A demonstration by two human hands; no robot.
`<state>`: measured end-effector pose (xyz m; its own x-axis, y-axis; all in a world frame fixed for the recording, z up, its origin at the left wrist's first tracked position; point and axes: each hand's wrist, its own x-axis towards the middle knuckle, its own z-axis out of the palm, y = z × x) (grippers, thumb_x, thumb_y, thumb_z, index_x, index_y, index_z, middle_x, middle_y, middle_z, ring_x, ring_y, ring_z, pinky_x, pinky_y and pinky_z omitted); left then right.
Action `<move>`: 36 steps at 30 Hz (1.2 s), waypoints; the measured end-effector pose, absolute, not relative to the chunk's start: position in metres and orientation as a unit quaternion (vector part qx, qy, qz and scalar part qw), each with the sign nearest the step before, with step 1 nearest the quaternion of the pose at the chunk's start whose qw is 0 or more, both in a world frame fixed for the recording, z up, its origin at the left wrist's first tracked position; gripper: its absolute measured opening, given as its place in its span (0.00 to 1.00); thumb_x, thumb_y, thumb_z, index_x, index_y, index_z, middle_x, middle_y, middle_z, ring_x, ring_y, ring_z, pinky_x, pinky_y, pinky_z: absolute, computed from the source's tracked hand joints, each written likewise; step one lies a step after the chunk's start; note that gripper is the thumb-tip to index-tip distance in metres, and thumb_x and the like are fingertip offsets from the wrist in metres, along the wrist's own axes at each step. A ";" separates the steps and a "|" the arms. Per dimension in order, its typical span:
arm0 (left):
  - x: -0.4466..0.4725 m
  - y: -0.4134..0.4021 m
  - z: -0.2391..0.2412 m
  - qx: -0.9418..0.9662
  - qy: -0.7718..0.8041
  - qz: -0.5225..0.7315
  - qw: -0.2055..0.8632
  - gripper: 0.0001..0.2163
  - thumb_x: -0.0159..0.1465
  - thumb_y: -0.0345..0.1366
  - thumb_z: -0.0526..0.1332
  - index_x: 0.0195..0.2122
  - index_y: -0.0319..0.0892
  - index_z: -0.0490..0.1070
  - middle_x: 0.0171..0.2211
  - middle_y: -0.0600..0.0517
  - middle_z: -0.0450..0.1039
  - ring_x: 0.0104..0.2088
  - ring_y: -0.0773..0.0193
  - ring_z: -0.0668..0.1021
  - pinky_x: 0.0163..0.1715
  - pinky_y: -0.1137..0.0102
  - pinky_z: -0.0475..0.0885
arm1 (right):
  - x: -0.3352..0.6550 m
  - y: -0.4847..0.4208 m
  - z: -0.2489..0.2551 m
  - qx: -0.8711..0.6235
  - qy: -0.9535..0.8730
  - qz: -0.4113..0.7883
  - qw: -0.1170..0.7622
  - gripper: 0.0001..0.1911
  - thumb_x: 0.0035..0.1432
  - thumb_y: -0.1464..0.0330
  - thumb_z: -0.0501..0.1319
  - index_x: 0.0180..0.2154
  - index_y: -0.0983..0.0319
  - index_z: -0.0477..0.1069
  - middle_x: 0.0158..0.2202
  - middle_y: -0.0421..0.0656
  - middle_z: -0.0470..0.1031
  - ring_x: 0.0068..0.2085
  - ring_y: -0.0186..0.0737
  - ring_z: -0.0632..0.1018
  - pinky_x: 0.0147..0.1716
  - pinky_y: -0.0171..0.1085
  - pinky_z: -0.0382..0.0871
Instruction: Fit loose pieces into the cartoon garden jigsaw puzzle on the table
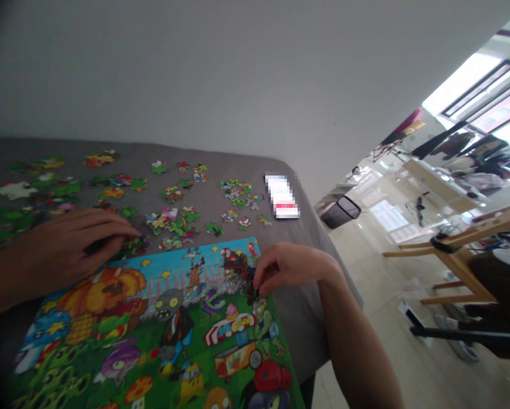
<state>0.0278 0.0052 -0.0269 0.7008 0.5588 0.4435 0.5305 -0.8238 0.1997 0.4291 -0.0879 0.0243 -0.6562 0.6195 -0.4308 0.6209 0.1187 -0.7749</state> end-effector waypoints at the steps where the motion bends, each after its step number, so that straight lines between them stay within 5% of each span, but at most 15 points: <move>1: 0.028 0.005 -0.027 0.922 0.294 0.251 0.025 0.16 0.72 0.41 0.51 0.40 0.48 0.79 0.40 0.51 0.83 0.41 0.54 0.82 0.50 0.58 0.73 | 0.428 -0.088 0.023 0.418 0.752 -0.509 0.004 0.07 0.60 0.64 0.72 0.39 0.60 0.84 0.33 0.40 0.80 0.32 0.34 0.75 0.32 0.33 0.68; 12: 0.025 0.006 -0.031 0.928 0.276 0.251 -0.001 0.15 0.73 0.40 0.51 0.41 0.46 0.78 0.40 0.50 0.82 0.41 0.55 0.82 0.50 0.58 0.72 | 0.408 -0.089 0.025 0.534 0.755 -0.378 0.039 0.24 0.45 0.68 0.79 0.37 0.59 0.67 0.32 0.34 0.66 0.31 0.34 0.65 0.30 0.35 0.56; 25: 0.028 0.005 -0.027 0.919 0.311 0.241 0.024 0.17 0.71 0.43 0.50 0.39 0.49 0.79 0.39 0.51 0.83 0.41 0.54 0.83 0.50 0.57 0.74 | 0.418 -0.088 0.024 0.536 0.756 -0.377 -0.004 0.23 0.47 0.67 0.77 0.36 0.59 0.64 0.31 0.34 0.66 0.31 0.34 0.64 0.30 0.35 0.57; 30: 0.026 0.005 -0.027 0.924 0.294 0.243 0.014 0.16 0.72 0.41 0.50 0.40 0.47 0.79 0.40 0.50 0.83 0.41 0.54 0.83 0.50 0.57 0.74 | 0.425 -0.080 0.014 0.522 0.784 -0.295 -0.161 0.11 0.62 0.60 0.68 0.36 0.60 0.72 0.27 0.35 0.63 0.27 0.34 0.65 0.27 0.34 0.60; 33: 0.026 0.005 -0.027 0.924 0.289 0.249 0.011 0.16 0.72 0.41 0.51 0.40 0.47 0.79 0.39 0.50 0.83 0.41 0.54 0.83 0.49 0.57 0.74 | 0.423 -0.071 0.001 0.553 0.775 -0.163 -0.260 0.10 0.69 0.62 0.61 0.46 0.60 0.76 0.33 0.42 0.73 0.35 0.40 0.73 0.37 0.39 0.68; 36: 0.027 0.005 -0.026 0.924 0.295 0.244 0.016 0.16 0.72 0.41 0.50 0.40 0.47 0.79 0.40 0.50 0.83 0.41 0.54 0.83 0.48 0.57 0.74 | 0.420 -0.064 -0.009 0.562 0.774 -0.117 -0.268 0.15 0.67 0.63 0.63 0.53 0.58 0.75 0.46 0.48 0.77 0.50 0.49 0.75 0.53 0.48 0.67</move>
<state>0.0269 0.0052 -0.0263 0.7064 0.5533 0.4415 0.5378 -0.8251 0.1735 0.4200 -0.0645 -0.0095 -0.2254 0.9323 0.2827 0.8071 0.3412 -0.4819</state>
